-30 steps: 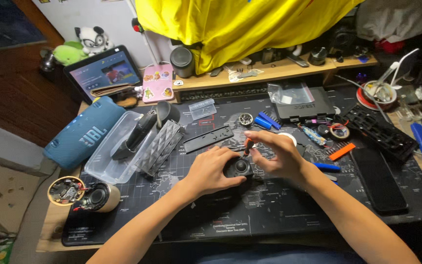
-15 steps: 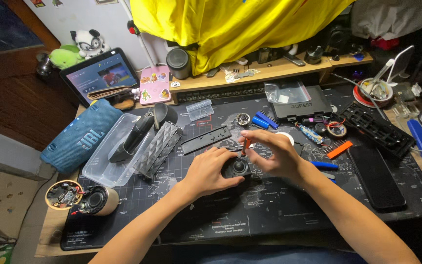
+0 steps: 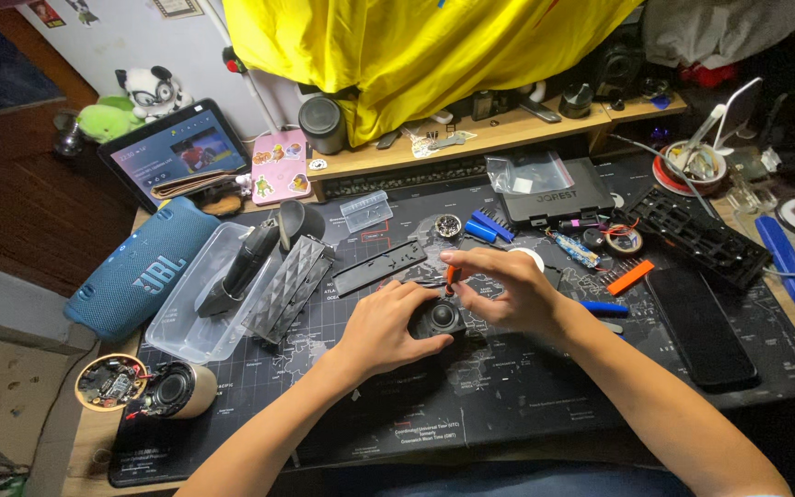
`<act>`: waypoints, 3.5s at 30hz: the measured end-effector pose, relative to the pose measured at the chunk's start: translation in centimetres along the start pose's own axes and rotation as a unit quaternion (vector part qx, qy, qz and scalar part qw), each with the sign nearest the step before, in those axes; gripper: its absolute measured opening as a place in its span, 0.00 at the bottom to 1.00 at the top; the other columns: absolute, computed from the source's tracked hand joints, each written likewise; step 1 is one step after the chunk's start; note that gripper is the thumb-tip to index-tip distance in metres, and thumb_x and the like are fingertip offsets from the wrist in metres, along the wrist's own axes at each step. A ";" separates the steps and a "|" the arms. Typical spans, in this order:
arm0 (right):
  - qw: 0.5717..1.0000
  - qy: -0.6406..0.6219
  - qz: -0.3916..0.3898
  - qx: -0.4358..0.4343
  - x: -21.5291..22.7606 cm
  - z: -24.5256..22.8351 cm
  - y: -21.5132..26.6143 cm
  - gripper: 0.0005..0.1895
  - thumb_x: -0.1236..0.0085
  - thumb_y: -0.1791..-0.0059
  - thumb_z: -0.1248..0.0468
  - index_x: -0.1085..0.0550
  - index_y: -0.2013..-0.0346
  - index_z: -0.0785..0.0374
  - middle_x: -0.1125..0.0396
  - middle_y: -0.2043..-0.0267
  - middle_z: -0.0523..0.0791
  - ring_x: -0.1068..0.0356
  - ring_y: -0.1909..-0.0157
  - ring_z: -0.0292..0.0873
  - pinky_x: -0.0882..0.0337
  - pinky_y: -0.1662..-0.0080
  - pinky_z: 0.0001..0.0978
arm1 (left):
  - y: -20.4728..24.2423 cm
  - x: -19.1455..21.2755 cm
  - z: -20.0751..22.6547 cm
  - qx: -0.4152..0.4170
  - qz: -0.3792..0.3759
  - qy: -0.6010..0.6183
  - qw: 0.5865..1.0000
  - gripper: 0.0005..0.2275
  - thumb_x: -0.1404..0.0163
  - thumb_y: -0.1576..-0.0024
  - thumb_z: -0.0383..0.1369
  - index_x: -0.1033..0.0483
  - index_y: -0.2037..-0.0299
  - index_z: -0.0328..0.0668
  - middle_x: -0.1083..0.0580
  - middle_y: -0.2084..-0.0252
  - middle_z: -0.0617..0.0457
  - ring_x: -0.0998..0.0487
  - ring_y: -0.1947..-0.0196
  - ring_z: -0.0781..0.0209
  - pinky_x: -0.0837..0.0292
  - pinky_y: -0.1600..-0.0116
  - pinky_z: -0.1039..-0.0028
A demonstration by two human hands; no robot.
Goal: The person uses an orange utility knife to scrape and clean the surface of a black electronic component, likely a speaker or subwoofer. They rotate the object to access different sides and continue scraping the edges and corners with the tool.
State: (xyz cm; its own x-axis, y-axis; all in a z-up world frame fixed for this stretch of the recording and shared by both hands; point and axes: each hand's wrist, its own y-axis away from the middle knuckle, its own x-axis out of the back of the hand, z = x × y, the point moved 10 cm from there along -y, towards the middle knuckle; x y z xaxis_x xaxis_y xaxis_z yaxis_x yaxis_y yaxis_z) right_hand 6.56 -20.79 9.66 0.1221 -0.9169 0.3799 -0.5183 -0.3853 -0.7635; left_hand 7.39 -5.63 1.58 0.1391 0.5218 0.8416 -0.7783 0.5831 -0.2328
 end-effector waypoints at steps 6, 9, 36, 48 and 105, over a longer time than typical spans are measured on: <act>1.000 0.020 0.022 0.006 0.2 -0.2 -0.1 0.24 0.30 0.51 0.75 0.20 0.40 0.65 0.20 0.63 0.52 0.17 0.65 0.53 0.18 0.61 0.45 | 0.0 0.1 0.1 -0.004 -0.002 0.013 1.000 0.29 0.37 0.48 0.55 0.18 0.42 0.47 0.18 0.51 0.52 0.18 0.52 0.49 0.21 0.49 0.63; 0.999 0.022 0.027 0.008 0.4 -0.1 -0.2 0.22 0.29 0.51 0.73 0.19 0.42 0.65 0.20 0.63 0.51 0.17 0.66 0.53 0.18 0.63 0.45 | 0.0 0.0 0.0 -0.005 -0.003 0.012 1.000 0.29 0.37 0.48 0.56 0.18 0.43 0.47 0.18 0.51 0.52 0.18 0.52 0.49 0.21 0.49 0.63; 1.000 -0.001 0.023 0.003 0.6 0.3 0.3 0.29 0.30 0.50 0.73 0.23 0.34 0.61 0.20 0.61 0.54 0.18 0.64 0.52 0.17 0.59 0.49 | 0.0 0.1 0.2 0.004 -0.014 0.014 1.000 0.29 0.37 0.48 0.56 0.18 0.43 0.46 0.17 0.51 0.50 0.18 0.53 0.48 0.22 0.47 0.62; 0.999 -0.046 0.000 -0.020 0.4 0.2 -0.3 0.30 0.36 0.51 0.79 0.24 0.33 0.65 0.19 0.56 0.57 0.17 0.57 0.58 0.15 0.56 0.54 | 0.1 0.2 0.3 -0.004 -0.007 0.007 1.000 0.29 0.36 0.48 0.55 0.18 0.43 0.46 0.17 0.50 0.50 0.18 0.53 0.48 0.22 0.48 0.61; 0.998 -0.002 0.056 -0.018 0.0 0.4 0.5 0.25 0.26 0.51 0.72 0.20 0.39 0.62 0.21 0.59 0.50 0.19 0.61 0.49 0.15 0.57 0.45 | 0.1 0.3 0.2 -0.011 -0.005 0.010 1.000 0.28 0.36 0.48 0.56 0.18 0.44 0.46 0.17 0.53 0.51 0.18 0.55 0.49 0.22 0.50 0.63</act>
State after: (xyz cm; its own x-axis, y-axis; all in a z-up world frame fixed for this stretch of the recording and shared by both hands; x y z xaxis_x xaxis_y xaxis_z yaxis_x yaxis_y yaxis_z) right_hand 6.63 -20.98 9.10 0.0644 -0.9545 0.2913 -0.5585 -0.2764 -0.7821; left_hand 7.19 -5.56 1.92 0.1584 0.5284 0.8341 -0.7630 0.6016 -0.2363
